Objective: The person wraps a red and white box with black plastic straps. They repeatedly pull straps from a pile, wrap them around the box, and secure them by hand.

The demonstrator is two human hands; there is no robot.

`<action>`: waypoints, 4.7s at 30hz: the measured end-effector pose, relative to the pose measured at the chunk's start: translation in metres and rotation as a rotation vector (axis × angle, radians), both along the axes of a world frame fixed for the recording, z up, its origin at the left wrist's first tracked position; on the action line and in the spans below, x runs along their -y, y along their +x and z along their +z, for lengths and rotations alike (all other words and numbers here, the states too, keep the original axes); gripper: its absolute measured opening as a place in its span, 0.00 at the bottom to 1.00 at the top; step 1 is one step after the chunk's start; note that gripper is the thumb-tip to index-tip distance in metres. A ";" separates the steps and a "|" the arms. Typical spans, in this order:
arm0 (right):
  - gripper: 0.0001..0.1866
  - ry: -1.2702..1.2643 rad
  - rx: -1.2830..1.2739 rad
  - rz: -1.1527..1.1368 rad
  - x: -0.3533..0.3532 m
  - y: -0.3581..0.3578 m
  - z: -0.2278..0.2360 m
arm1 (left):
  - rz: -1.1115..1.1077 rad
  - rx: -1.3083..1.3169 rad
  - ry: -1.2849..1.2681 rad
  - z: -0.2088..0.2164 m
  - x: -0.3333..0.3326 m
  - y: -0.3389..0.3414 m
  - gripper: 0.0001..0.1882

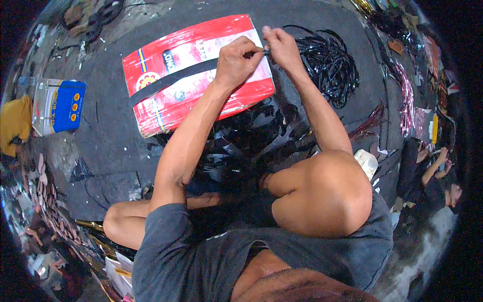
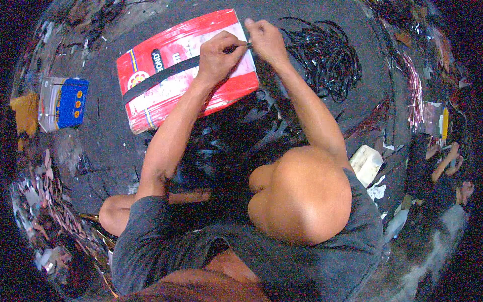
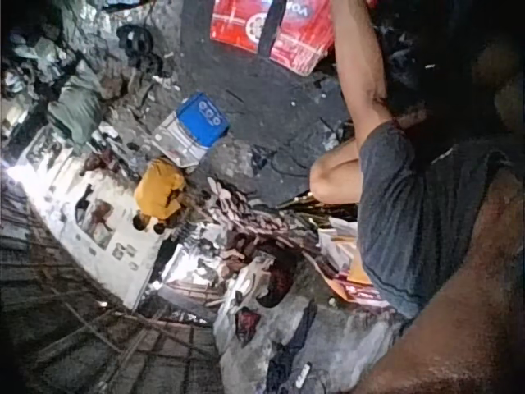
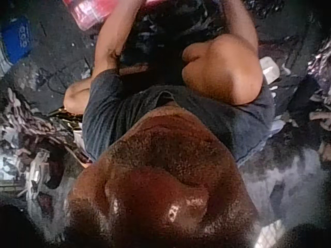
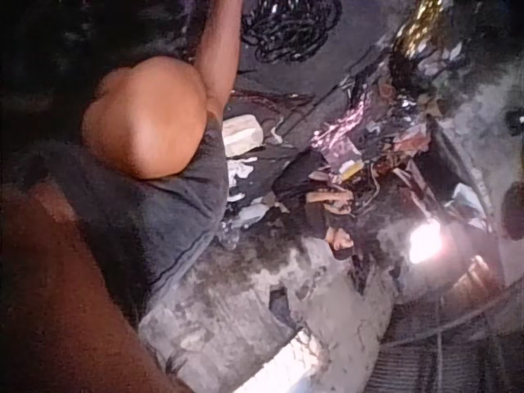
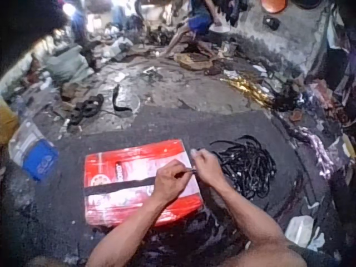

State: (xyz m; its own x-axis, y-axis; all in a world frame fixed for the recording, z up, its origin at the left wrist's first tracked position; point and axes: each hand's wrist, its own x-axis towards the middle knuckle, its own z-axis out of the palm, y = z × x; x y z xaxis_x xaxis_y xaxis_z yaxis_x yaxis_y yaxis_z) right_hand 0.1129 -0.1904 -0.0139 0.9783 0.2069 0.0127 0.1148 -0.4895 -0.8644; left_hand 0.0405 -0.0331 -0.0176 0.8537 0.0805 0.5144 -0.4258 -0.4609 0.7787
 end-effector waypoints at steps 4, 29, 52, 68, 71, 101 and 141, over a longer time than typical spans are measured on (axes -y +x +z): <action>0.20 -0.232 0.199 -0.068 -0.017 0.005 0.000 | -0.016 0.013 0.020 -0.004 -0.009 0.001 0.05; 0.17 0.107 0.093 -0.028 0.040 0.018 -0.055 | -0.025 0.036 0.023 -0.008 -0.007 -0.003 0.03; 0.17 -0.334 0.113 -0.130 0.065 0.013 -0.167 | -0.067 -0.017 -0.030 -0.006 -0.004 -0.004 0.04; 0.18 -0.707 -0.069 -0.112 0.068 0.004 -0.172 | -0.130 0.078 0.151 -0.009 -0.009 -0.006 0.07; 0.16 -0.752 -0.049 -0.089 0.068 0.004 -0.172 | -0.179 0.254 0.443 -0.012 -0.020 -0.011 0.13; 0.16 -0.675 -0.078 0.119 0.156 -0.112 -0.121 | -0.462 0.173 0.517 0.003 -0.031 0.011 0.20; 0.20 -0.394 0.089 0.639 0.050 -0.228 0.396 | -1.337 -0.715 -0.529 0.179 -0.058 -0.156 0.09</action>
State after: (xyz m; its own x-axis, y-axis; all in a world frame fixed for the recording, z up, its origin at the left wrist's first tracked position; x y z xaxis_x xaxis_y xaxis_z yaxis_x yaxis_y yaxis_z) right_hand -0.1154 -0.2404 0.3818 0.6648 0.7394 -0.1062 0.5415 -0.5750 -0.6133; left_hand -0.1158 0.0247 0.1617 0.4957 -0.8543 0.1565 0.2212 0.2985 0.9284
